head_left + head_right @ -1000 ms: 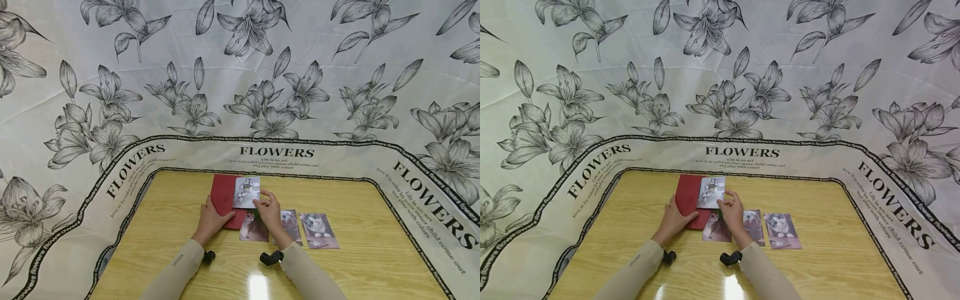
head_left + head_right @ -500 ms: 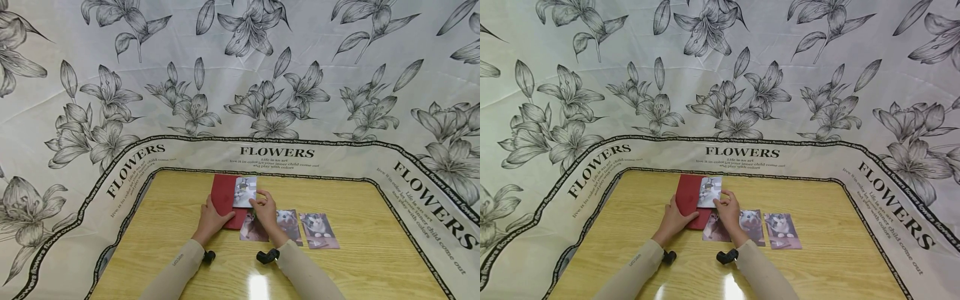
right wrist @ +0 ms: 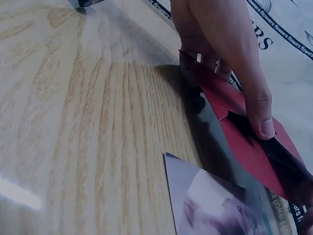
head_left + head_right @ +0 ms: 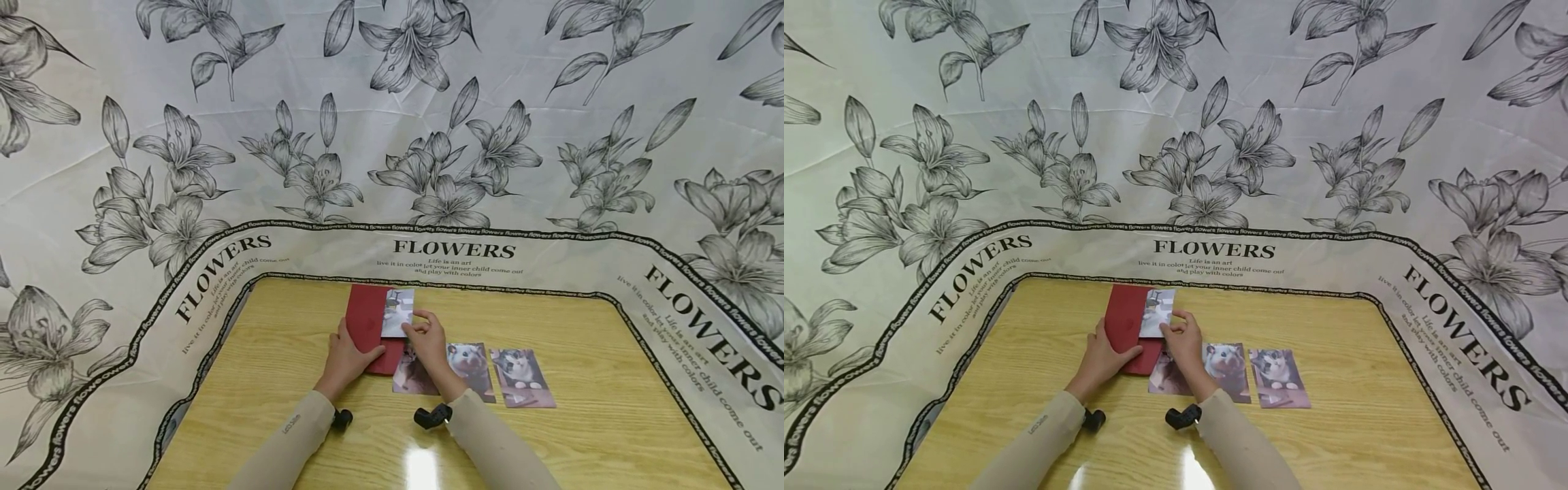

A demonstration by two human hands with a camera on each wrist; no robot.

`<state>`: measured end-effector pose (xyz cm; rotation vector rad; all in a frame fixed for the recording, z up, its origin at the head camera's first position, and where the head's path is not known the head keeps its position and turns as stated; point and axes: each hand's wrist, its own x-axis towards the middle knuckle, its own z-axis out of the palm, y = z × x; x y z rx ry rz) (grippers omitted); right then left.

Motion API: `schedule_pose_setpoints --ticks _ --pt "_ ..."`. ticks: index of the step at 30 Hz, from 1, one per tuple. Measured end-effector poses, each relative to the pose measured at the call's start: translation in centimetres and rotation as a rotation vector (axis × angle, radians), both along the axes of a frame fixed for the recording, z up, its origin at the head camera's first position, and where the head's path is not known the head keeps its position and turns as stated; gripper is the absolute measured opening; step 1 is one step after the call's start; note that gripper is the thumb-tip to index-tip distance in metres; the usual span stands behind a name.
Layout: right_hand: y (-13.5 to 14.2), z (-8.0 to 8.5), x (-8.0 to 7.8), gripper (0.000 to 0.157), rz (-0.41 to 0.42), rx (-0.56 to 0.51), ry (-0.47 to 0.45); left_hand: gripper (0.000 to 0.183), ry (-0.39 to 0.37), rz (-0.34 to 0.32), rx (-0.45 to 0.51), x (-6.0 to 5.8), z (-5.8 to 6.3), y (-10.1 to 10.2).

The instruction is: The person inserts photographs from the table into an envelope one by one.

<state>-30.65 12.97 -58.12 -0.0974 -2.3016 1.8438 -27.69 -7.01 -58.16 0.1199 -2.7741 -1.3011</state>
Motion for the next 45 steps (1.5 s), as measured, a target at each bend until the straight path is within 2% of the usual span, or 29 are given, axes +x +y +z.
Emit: schedule_pose_setpoints --ticks 8,15,21,28,38,45 --pt "-0.5 0.4 0.0 0.041 0.019 -0.008 -0.043 0.124 0.005 -0.003 0.003 0.2 0.1 0.0" --pt "-1.1 0.5 -0.2 0.040 0.027 0.027 -0.055 0.123 0.009 -0.001 0.003 0.2 0.1 0.0" --pt "-1.7 0.4 -0.6 0.036 -0.001 0.070 -0.027 0.123 0.023 -0.005 -0.004 0.1 -0.1 0.0" --pt "-2.2 0.3 -0.7 0.035 -0.023 0.142 -0.037 0.124 0.024 -0.011 -0.002 0.0 -0.2 0.0" --pt "-2.9 0.4 -1.1 0.034 -0.061 0.181 -0.060 0.124 0.019 -0.012 0.003 -0.1 -0.2 -0.1" --pt "-3.5 0.1 -1.5 0.033 -0.100 0.261 -0.062 0.124 0.021 -0.008 0.003 -0.1 -0.3 -0.1"
